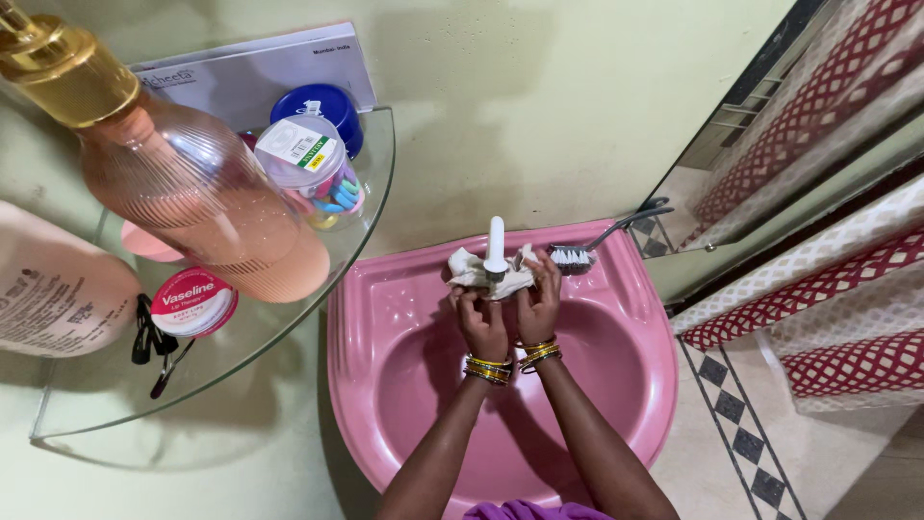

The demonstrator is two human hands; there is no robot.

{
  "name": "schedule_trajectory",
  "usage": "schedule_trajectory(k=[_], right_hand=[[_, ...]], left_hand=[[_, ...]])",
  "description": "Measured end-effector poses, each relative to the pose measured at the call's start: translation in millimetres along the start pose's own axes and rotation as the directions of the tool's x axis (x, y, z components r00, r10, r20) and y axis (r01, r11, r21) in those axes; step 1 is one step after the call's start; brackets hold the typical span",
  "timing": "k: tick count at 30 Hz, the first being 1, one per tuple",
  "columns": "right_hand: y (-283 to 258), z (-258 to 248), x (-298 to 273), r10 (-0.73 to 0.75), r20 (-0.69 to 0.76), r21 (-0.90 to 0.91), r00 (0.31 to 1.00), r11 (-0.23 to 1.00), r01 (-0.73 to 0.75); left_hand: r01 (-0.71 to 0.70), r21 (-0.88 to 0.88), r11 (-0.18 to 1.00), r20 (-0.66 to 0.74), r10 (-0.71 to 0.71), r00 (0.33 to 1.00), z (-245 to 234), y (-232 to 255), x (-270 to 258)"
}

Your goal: The person wipes the interior and rim of a pink bathroom sink using a white cloth. They repeatedly wring out the cloth under the running tap and continue wiping the basin, faucet, and surrounding surfaces.

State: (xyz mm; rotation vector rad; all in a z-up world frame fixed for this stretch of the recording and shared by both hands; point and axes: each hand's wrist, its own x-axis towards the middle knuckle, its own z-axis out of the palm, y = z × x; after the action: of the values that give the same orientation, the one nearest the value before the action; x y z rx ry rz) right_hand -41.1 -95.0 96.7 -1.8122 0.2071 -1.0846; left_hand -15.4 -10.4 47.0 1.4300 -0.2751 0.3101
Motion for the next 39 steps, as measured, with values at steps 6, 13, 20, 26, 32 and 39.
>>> schedule_trajectory(k=[6,13,20,26,32,39], right_hand=[[-61.2,2.8,54.4,0.038,0.11,0.537,0.993,0.838,-0.092],[-92.7,-5.5,60.8,-0.127,0.033,0.512,0.991,0.854,0.093],[-129.8,-14.3,99.4,-0.406,0.426,-0.026,0.809,0.888,0.46],[-112.2,3.7,121.0,-0.256,0.424,-0.069,0.868,0.947,0.313],[-65.2,23.6,124.2,0.204,0.546,0.422,0.813,0.771,-0.477],[-10.7,27.0,119.0,0.159,0.357,0.295,0.92,0.916,-0.273]], left_hand=[[0.057,-0.399,0.915,0.1,-0.019,0.995,4.1,50.5,52.2],[0.486,-0.689,0.538,0.341,-0.351,0.872,-1.6,53.2,50.0],[0.598,-0.735,0.32,0.462,-0.41,0.787,1.0,3.9,36.6],[0.453,-0.704,0.547,0.291,-0.359,0.887,8.3,28.2,49.8],[0.402,-0.695,0.596,0.243,-0.332,0.911,14.8,21.8,63.3],[0.402,-0.669,0.625,0.238,-0.333,0.913,19.4,-8.0,58.3]])
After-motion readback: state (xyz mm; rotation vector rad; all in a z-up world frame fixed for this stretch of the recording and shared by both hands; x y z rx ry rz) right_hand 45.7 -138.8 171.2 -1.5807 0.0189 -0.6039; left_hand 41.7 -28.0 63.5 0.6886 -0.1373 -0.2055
